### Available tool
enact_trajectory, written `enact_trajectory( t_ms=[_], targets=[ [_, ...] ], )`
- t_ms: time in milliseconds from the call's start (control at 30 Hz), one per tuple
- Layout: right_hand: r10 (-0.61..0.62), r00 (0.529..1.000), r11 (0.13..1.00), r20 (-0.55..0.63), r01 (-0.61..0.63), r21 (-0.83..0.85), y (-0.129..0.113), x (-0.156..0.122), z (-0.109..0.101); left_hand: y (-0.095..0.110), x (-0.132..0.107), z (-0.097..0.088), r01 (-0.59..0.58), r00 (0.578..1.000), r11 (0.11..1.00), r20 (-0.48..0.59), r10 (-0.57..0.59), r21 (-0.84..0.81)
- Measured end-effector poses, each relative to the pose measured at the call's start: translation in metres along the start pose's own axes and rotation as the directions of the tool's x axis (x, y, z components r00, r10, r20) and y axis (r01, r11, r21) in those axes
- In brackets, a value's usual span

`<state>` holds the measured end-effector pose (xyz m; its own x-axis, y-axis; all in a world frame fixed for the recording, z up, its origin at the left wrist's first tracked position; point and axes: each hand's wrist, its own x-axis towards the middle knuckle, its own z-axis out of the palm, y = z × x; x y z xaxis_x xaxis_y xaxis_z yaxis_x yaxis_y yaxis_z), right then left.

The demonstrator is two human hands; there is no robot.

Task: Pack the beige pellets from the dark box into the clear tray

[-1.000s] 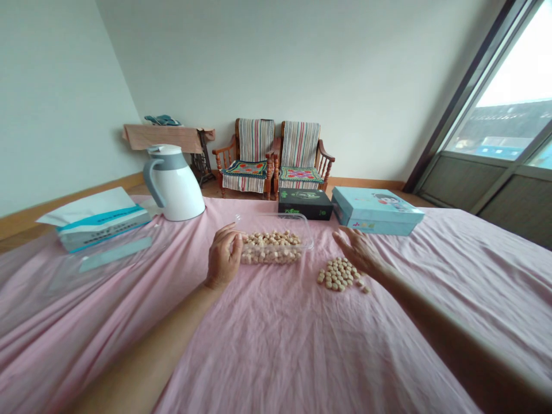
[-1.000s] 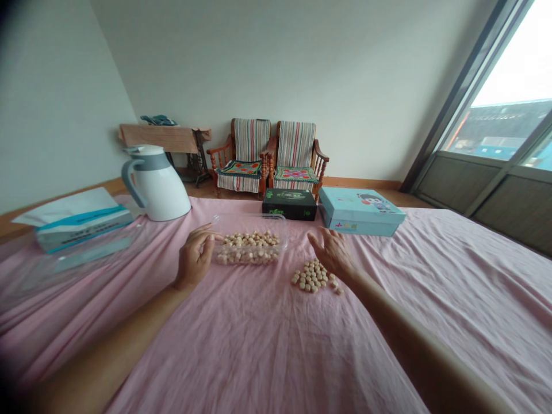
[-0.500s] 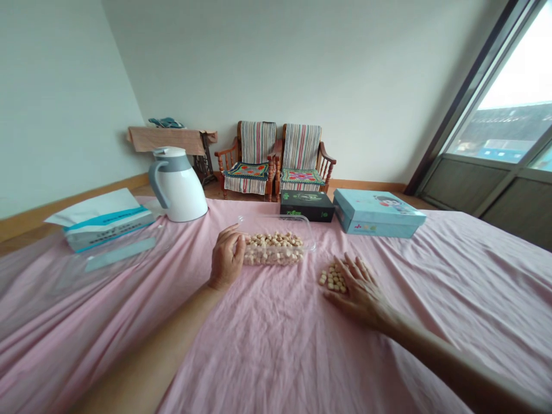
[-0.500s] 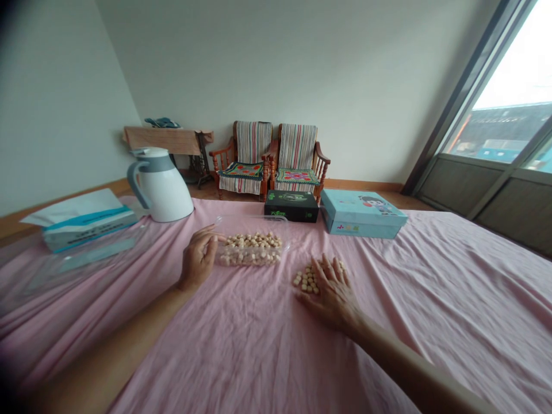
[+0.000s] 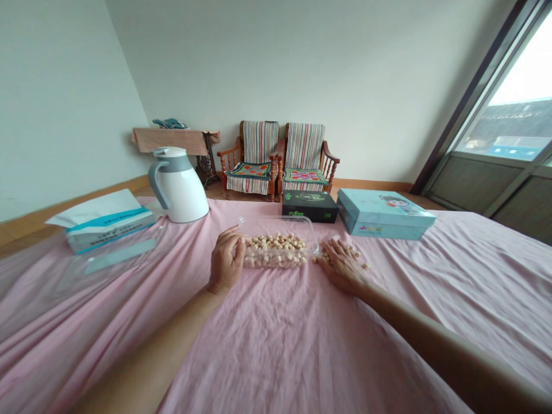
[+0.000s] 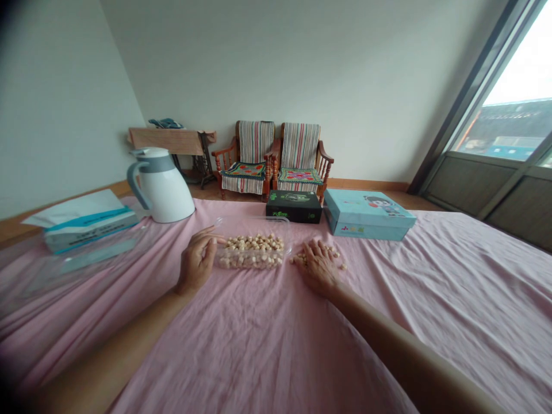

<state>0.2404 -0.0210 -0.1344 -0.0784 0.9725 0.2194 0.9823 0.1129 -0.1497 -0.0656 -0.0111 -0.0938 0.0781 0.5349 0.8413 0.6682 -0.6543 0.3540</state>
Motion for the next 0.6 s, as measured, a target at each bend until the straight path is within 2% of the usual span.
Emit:
enact_trajectory(
  t_ms=[133, 300, 433, 600],
  targets=[
    [-0.004, 0.998, 0.999, -0.061, 0.007, 0.049, 0.002, 0.016, -0.001, 0.000, 0.000, 0.000, 0.007, 1.000, 1.000, 0.008, -0.007, 0.003],
    [0.192, 0.959, 0.980, -0.208, -0.177, 0.092, 0.031, 0.032, -0.014, 0.000, 0.000, -0.001, -0.001, 1.000, 1.000, 0.007, 0.001, -0.001],
    [0.186, 0.972, 0.982, -0.146, -0.181, 0.047, 0.059, 0.034, -0.011, 0.000, 0.000, -0.001, -0.014, 1.000, 1.000, -0.001, 0.014, 0.001],
    [0.172, 0.974, 0.984, -0.150, -0.164, 0.064, 0.069, 0.036, -0.001, -0.001, -0.001, 0.000, -0.015, 1.000, 1.000, 0.006, 0.015, 0.001]
  ],
)
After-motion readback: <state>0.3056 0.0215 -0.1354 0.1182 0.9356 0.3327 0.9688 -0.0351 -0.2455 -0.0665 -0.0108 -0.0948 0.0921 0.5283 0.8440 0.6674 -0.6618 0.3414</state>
